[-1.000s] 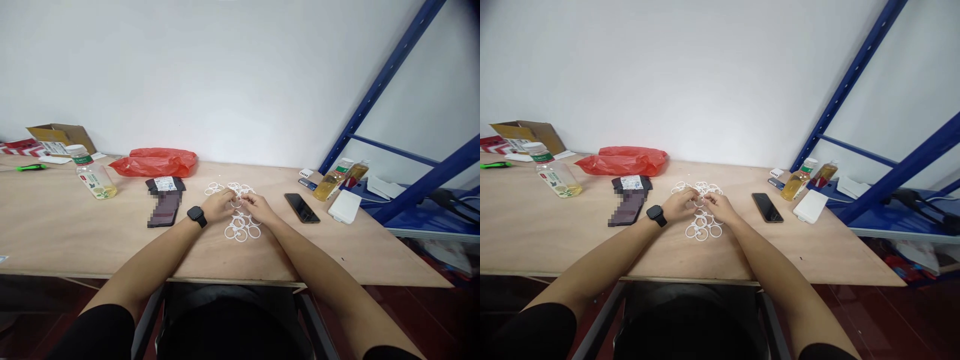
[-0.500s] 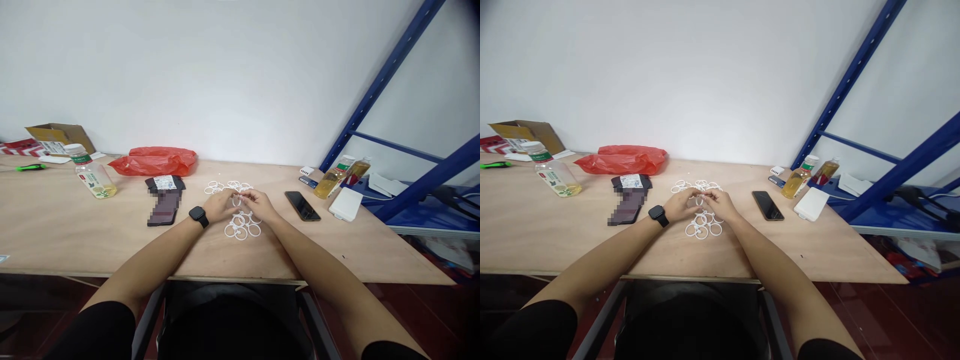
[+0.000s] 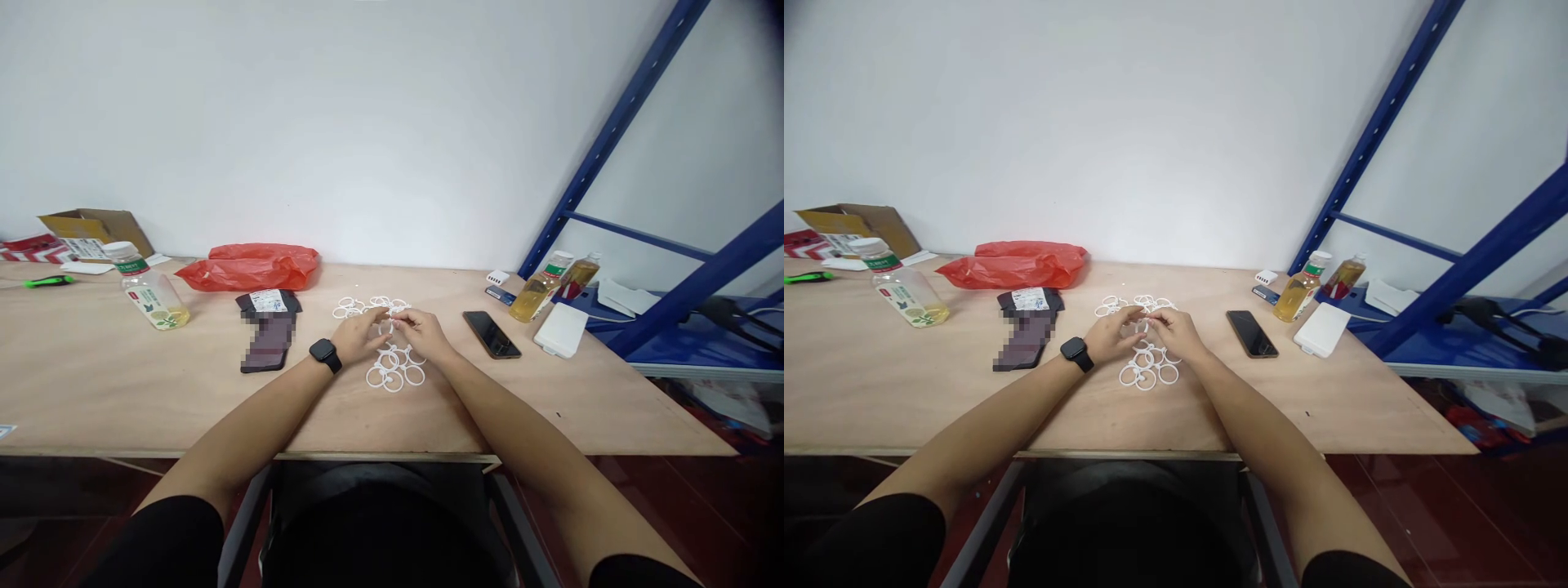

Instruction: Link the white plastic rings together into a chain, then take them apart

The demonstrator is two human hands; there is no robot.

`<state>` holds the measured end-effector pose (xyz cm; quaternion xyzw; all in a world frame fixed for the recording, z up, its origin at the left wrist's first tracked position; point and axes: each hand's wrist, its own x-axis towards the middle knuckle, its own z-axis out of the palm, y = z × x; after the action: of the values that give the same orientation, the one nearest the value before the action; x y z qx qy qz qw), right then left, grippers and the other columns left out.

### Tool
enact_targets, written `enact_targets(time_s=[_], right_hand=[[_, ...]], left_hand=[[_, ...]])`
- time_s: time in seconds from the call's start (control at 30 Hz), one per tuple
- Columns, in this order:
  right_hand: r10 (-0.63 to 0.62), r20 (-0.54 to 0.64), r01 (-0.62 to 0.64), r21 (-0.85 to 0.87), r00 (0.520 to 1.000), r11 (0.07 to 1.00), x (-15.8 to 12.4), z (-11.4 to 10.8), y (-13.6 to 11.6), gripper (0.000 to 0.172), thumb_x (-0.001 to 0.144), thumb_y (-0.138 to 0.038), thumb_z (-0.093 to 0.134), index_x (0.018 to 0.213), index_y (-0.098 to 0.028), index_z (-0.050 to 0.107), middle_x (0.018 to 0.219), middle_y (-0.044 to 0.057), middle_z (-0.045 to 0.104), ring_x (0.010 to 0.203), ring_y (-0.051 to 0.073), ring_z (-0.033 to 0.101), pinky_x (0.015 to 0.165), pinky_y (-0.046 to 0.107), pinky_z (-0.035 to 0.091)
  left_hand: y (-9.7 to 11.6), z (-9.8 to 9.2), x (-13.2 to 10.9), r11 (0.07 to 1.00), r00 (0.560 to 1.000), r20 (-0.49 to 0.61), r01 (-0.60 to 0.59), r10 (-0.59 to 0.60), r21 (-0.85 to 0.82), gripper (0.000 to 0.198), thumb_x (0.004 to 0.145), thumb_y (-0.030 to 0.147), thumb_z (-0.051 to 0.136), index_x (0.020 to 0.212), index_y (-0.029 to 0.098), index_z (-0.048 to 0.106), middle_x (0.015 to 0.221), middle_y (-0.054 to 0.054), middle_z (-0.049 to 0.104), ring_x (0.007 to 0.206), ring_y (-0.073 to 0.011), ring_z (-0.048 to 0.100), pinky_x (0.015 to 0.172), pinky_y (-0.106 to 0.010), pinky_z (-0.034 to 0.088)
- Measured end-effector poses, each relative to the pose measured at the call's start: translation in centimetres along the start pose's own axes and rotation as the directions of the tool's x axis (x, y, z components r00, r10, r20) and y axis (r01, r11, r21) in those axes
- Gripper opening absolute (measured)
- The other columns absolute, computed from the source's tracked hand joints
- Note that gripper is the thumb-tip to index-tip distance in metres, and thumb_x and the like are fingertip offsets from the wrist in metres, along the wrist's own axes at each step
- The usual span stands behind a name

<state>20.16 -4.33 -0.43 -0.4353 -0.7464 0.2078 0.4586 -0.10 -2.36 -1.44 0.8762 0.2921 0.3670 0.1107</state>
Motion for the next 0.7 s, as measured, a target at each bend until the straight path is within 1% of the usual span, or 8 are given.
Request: enact_targets(time_s=[0.1, 0.2, 0.3, 0.37, 0.43, 0.5, 0.63, 0.7], right_hand=[[0.042, -0.115, -0.047, -0.042, 0.992, 0.998, 0.5, -1.0, 0.8, 0.023, 0.087, -0.034, 0.058, 0.099, -0.020, 0.072, 0.097, 0.007, 0.074, 0.089, 0.022, 0.068, 0.081, 0.035, 0.053], [-0.044, -0.154, -0.006, -0.310, 0.987, 0.951, 0.8, -2.9, 1.4, 0.021, 0.087, -0.028, 0.055, 0.094, -0.020, 0.073, 0.094, 0.009, 0.073, 0.090, 0.024, 0.065, 0.087, 0.038, 0.050], [-0.126, -0.004, 0.108, -0.495, 0.992, 0.862, 0.6, -4.3, 1.5, 0.021, 0.083, -0.021, 0.055, 0.090, -0.019, 0.075, 0.091, 0.010, 0.072, 0.092, 0.025, 0.063, 0.088, 0.037, 0.047], [-0.123, 0.154, 0.186, -0.513, 0.980, 0.838, 0.3, -4.3, 1.6, 0.020, 0.079, -0.020, 0.057, 0.087, -0.021, 0.075, 0.085, 0.008, 0.072, 0.086, 0.023, 0.063, 0.082, 0.034, 0.047], [-0.097, 0.254, 0.216, -0.495, 0.962, 0.841, 0.2, -3.8, 1.7, 0.019, 0.079, -0.023, 0.059, 0.087, -0.022, 0.076, 0.078, 0.005, 0.071, 0.080, 0.021, 0.063, 0.077, 0.031, 0.046], [-0.069, 0.222, 0.172, -0.486, 0.973, 0.857, 0.4, -3.1, 2.0, 0.020, 0.085, -0.028, 0.057, 0.092, -0.024, 0.076, 0.080, 0.004, 0.072, 0.080, 0.020, 0.064, 0.076, 0.030, 0.045], [-0.001, 0.050, 0.027, -0.530, 0.999, 0.848, 1.2, -2.6, 3.7, 0.028, 0.092, -0.025, 0.049, 0.106, -0.022, 0.073, 0.104, 0.008, 0.072, 0.098, 0.022, 0.063, 0.087, 0.032, 0.045], [0.030, 0.067, 0.015, -0.577, 0.997, 0.816, 1.5, -2.9, 5.0, 0.033, 0.093, -0.024, 0.049, 0.120, -0.021, 0.068, 0.113, 0.011, 0.069, 0.106, 0.024, 0.060, 0.092, 0.034, 0.044]], left_hand=[[-0.3, -0.6, 0.2, 0.994, 0.998, -0.044, 0.050, -0.046, 0.100, 0.045, 0.092, 0.041, 0.056, 0.130, 0.018, 0.050, 0.127, -0.013, 0.062, 0.116, -0.0246, 0.061, 0.101, -0.042, 0.049], [-1.5, -1.2, 0.3, 0.960, 0.990, -0.041, 0.143, -0.138, 0.242, 0.036, 0.090, 0.042, 0.056, 0.116, 0.017, 0.062, 0.126, -0.013, 0.062, 0.119, -0.0275, 0.057, 0.105, -0.044, 0.044], [-3.0, -1.5, 0.0, 0.897, 0.955, -0.006, 0.280, -0.296, 0.343, 0.036, 0.089, 0.045, 0.055, 0.108, 0.017, 0.068, 0.126, -0.014, 0.060, 0.119, -0.0303, 0.055, 0.106, -0.047, 0.041], [-3.7, -1.5, -0.2, 0.866, 0.933, 0.010, 0.330, -0.360, 0.377, 0.037, 0.088, 0.046, 0.055, 0.107, 0.018, 0.069, 0.126, -0.013, 0.059, 0.119, -0.0312, 0.055, 0.106, -0.048, 0.041], [-4.1, -1.5, -0.3, 0.852, 0.921, 0.027, 0.348, -0.388, 0.391, 0.038, 0.086, 0.048, 0.057, 0.107, 0.020, 0.070, 0.127, -0.013, 0.059, 0.118, -0.0314, 0.054, 0.105, -0.047, 0.041], [-4.2, -1.4, -0.4, 0.845, 0.913, 0.037, 0.360, -0.406, 0.396, 0.038, 0.085, 0.048, 0.058, 0.108, 0.021, 0.070, 0.126, -0.012, 0.059, 0.118, -0.0313, 0.054, 0.105, -0.047, 0.040], [-4.4, -1.1, -0.5, 0.828, 0.900, 0.039, 0.381, -0.434, 0.413, 0.035, 0.086, 0.046, 0.057, 0.109, 0.022, 0.070, 0.125, -0.011, 0.060, 0.117, -0.0313, 0.055, 0.103, -0.048, 0.041], [-4.5, -1.1, -0.4, 0.822, 0.900, 0.030, 0.384, -0.436, 0.420, 0.034, 0.086, 0.045, 0.057, 0.108, 0.022, 0.070, 0.126, -0.011, 0.060, 0.117, -0.0309, 0.055, 0.102, -0.047, 0.042]])
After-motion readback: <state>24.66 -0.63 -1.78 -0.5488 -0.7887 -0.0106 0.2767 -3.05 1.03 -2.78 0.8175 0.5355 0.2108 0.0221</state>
